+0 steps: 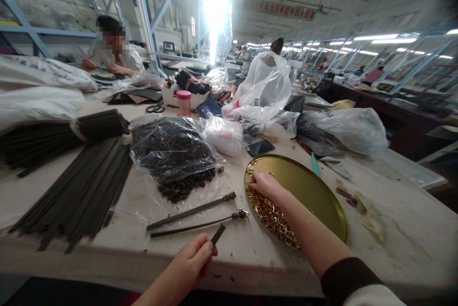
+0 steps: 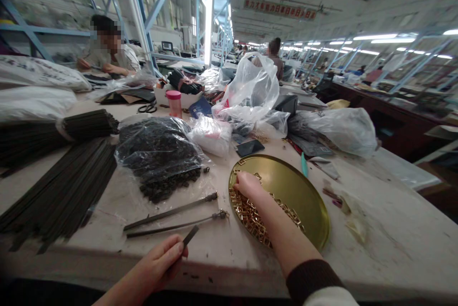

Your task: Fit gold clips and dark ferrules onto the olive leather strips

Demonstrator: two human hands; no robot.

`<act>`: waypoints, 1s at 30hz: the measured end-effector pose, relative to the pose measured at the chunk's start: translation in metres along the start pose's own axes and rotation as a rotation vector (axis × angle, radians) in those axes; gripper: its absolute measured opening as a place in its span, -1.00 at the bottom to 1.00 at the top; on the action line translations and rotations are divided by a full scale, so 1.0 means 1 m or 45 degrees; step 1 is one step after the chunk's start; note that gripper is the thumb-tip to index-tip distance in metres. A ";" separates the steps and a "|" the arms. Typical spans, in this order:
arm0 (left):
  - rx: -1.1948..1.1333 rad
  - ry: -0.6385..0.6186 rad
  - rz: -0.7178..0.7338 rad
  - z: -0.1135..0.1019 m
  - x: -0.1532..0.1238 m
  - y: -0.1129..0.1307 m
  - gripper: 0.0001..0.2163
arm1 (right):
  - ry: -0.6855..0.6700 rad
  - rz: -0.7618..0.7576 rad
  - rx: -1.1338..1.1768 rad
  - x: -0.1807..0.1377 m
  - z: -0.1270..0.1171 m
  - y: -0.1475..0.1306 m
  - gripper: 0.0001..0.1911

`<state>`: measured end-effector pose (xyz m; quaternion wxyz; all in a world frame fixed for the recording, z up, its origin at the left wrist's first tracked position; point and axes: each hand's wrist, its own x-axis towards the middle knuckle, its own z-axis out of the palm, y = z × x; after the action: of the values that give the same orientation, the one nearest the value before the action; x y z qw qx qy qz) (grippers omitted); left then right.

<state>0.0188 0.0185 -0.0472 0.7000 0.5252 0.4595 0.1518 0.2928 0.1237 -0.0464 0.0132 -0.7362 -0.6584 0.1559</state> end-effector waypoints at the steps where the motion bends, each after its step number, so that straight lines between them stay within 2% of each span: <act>1: 0.014 -0.001 0.003 -0.001 0.001 0.000 -0.61 | 0.028 -0.003 0.049 -0.001 -0.002 -0.001 -0.87; 5: 0.031 0.028 0.038 -0.008 0.002 0.008 -0.63 | 0.129 -0.064 0.284 -0.025 -0.006 -0.014 -0.90; 8: 0.076 0.087 0.129 -0.010 0.003 0.024 -0.67 | 0.045 -0.194 0.587 -0.059 0.004 -0.040 -0.82; 10: 0.131 0.148 0.192 -0.009 0.005 0.035 -0.70 | -0.120 -0.306 1.171 -0.082 0.015 -0.061 -0.80; 12: 0.200 0.200 0.259 -0.008 0.007 0.041 -0.73 | -0.224 -0.332 1.503 -0.100 0.027 -0.079 -0.80; 13: 0.246 0.209 0.280 -0.008 0.009 0.042 -0.75 | -0.243 -0.327 1.578 -0.105 0.032 -0.086 -0.82; 18: 0.429 0.237 0.251 -0.012 0.013 0.030 -0.82 | -0.315 -0.307 1.704 -0.115 0.046 -0.102 -0.89; 20: 0.441 0.246 0.243 -0.014 0.014 0.024 -0.83 | -0.364 -0.317 1.760 -0.117 0.046 -0.102 -0.81; 23: 0.446 0.220 0.254 -0.016 0.015 0.021 -0.84 | -0.345 -0.332 1.719 -0.121 0.042 -0.101 -0.65; 26: 0.443 0.194 0.243 -0.016 0.014 0.023 -0.85 | -0.327 -0.340 1.698 -0.124 0.041 -0.101 -0.68; 30: 0.443 0.171 0.210 -0.016 0.011 0.025 -0.85 | -0.418 -0.336 1.807 -0.125 0.040 -0.104 -0.65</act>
<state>0.0187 0.0458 -0.0312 0.5519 0.6627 0.4798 0.1615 0.1723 0.0085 -0.0349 0.4060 -0.4326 -0.4758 0.6493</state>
